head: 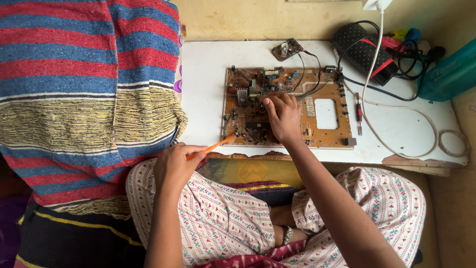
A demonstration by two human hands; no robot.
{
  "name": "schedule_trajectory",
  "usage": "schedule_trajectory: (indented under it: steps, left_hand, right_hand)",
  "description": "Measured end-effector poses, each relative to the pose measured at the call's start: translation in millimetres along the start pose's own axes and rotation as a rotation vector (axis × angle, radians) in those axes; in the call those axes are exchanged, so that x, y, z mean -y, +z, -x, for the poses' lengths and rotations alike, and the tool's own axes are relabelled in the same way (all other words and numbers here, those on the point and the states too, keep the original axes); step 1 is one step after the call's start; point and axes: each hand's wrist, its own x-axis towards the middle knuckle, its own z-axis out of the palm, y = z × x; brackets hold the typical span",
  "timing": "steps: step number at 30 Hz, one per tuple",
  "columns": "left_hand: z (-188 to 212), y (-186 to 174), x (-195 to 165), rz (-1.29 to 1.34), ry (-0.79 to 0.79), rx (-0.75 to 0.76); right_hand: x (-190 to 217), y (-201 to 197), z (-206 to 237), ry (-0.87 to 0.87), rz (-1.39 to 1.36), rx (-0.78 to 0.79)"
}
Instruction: The person sits on the floor and works on a television circuit board, using an orange brush to clean and probe components on the front side, then flips the board over and solders joints on its underside with a soldering iron.
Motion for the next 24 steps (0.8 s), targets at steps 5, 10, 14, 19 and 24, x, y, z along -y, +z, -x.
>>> schedule_trajectory:
  steps: [5, 10, 14, 19, 24]
  left_hand:
    - [-11, 30, -8, -0.004, 0.047, 0.051]
    - [-21, 40, -8, -0.071, 0.074, 0.035]
    - [-20, 17, 17, -0.135, 0.006, 0.006]
    - [-15, 15, 27, -0.083, 0.086, -0.085]
    - [-19, 44, 1, -0.04, 0.132, 0.024]
  right_hand:
    - [-1, 1, -2, 0.0, 0.014, 0.005]
    - [-2, 1, -1, -0.008, 0.014, -0.009]
    - [-2, 1, -1, -0.013, 0.019, -0.008]
    - [-2, 2, -1, -0.01, 0.022, -0.005]
    - [-2, 1, -1, -0.026, 0.018, -0.022]
